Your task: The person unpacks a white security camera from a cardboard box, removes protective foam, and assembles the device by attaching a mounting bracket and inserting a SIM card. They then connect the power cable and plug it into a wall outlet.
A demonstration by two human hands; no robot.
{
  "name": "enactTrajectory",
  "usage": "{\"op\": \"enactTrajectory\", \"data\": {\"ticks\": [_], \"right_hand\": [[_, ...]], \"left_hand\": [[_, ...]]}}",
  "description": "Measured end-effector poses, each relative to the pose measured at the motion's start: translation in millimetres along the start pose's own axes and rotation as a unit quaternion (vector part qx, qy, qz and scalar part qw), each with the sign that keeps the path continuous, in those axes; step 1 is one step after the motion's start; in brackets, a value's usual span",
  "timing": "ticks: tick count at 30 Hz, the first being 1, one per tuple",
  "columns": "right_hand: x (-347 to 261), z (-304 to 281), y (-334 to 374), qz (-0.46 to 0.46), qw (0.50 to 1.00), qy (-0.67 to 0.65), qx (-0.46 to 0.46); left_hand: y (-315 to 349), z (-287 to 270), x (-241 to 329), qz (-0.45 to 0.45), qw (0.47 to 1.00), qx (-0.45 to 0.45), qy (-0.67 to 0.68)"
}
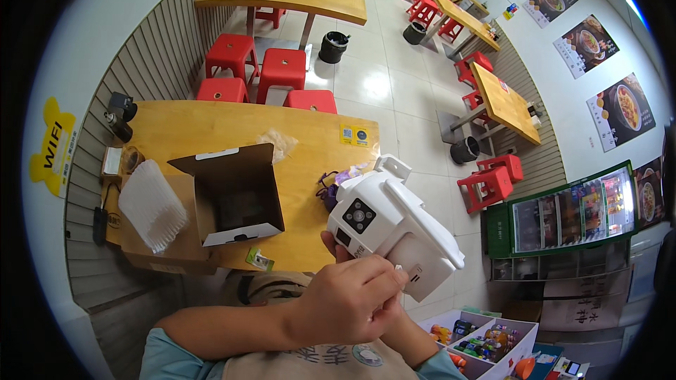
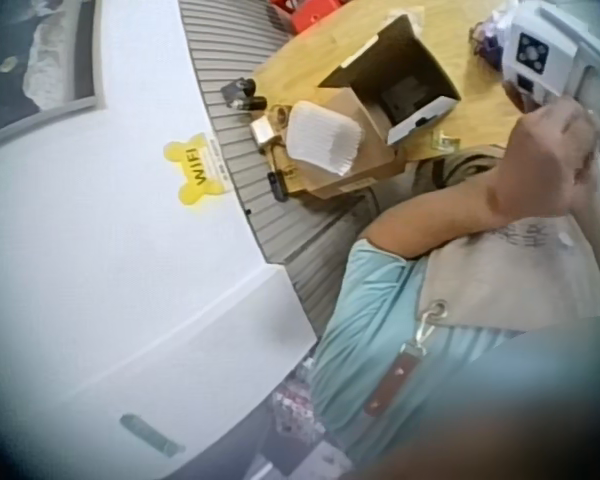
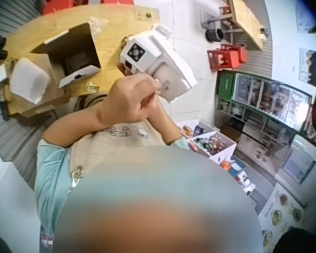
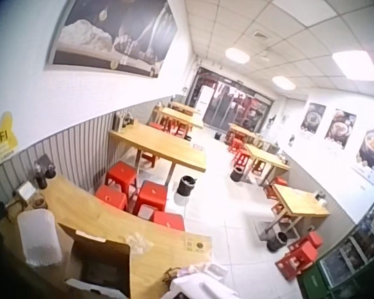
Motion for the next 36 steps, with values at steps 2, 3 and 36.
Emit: {"op": "enactTrajectory", "data": {"ticks": [2, 3, 36], "right_hand": [[-1, 2, 3, -0.01, 1.0, 0.003, -0.001], [-3, 3, 3, -0.015, 1.0, 0.007, -0.002], [-22, -278, -149, 0.073, 0.978, 0.165, 0.107]], "left_hand": [[0, 0, 3, 0.018, 1.0, -0.015, -0.003], [3, 1, 3, 0.031, 0.999, -0.023, -0.007], [194, -33, -170, -0.439, 0.879, -0.083, -0.165]]}}
Point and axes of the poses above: each hand's wrist, its own y-axis away from the middle knuckle, its own z-axis out of the palm, x = y × z, the point moved 3 cm from there along -y, towards the middle knuckle, and after that the axes turned 14 degrees about x, right-handed, at the moved point
